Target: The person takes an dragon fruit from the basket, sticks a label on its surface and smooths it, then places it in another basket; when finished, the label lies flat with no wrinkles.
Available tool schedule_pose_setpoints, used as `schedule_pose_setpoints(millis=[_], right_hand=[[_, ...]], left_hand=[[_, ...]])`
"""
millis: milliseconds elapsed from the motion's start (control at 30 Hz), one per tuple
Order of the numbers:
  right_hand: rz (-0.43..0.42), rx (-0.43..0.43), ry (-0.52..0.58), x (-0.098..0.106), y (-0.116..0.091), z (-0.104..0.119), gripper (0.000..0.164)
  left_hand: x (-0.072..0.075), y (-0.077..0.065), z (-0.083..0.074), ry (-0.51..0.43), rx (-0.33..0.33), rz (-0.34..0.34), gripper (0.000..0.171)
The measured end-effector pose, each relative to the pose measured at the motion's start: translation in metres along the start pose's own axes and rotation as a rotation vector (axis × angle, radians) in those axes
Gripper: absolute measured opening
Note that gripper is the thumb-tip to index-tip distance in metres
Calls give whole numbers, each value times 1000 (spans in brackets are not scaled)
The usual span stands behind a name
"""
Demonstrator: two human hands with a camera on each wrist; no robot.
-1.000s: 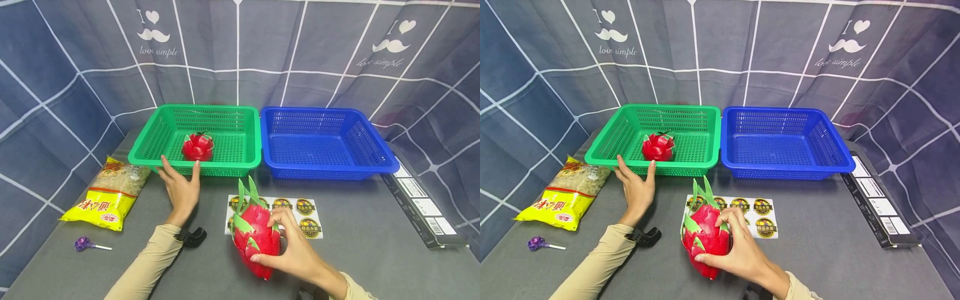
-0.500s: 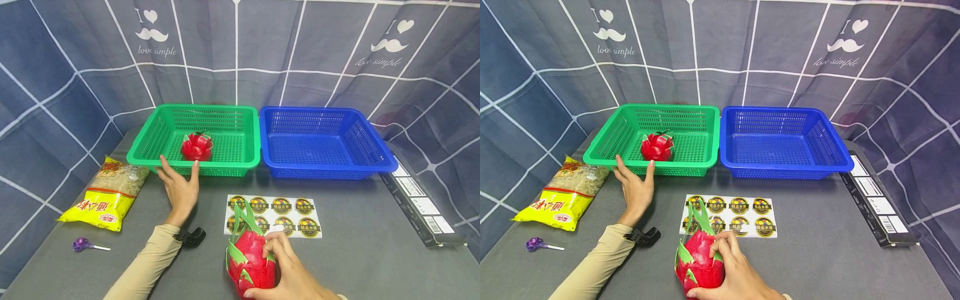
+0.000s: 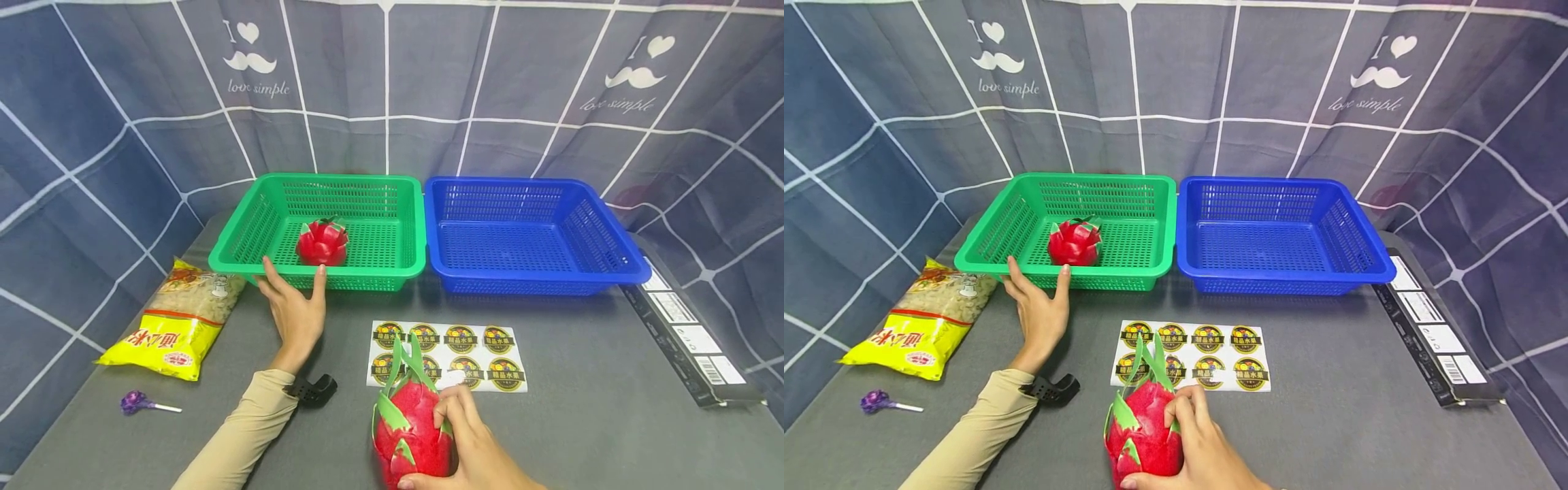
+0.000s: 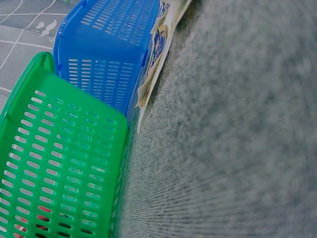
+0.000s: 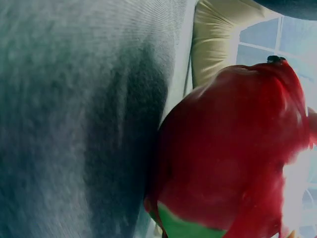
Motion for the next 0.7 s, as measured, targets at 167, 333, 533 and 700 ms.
schedule_pose_setpoints(millis=[167,333,533,700], right_hand=[[43,-106,-25,-1,1,-8,61],[16,-57,-62,3,2,-6,60],[-63,101,-172,10,3,1,64],[-58,146,-211,10,3,2,64]], left_hand=[[0,0,0,-2,4,0,95],[0,0,0,3,10,17,95],[0,-1,0,-2,16,21,95],[0,-1,-1,-10,16,18,95]])
Point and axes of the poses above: each hand's wrist, its own y-axis towards the middle knuckle, its own x-axis out of the back of the hand, z = x × y, the point moved 10 cm from there along y, towards the middle knuckle, and after that the axes turned 15 degrees about -z, right-handed, at the moved point
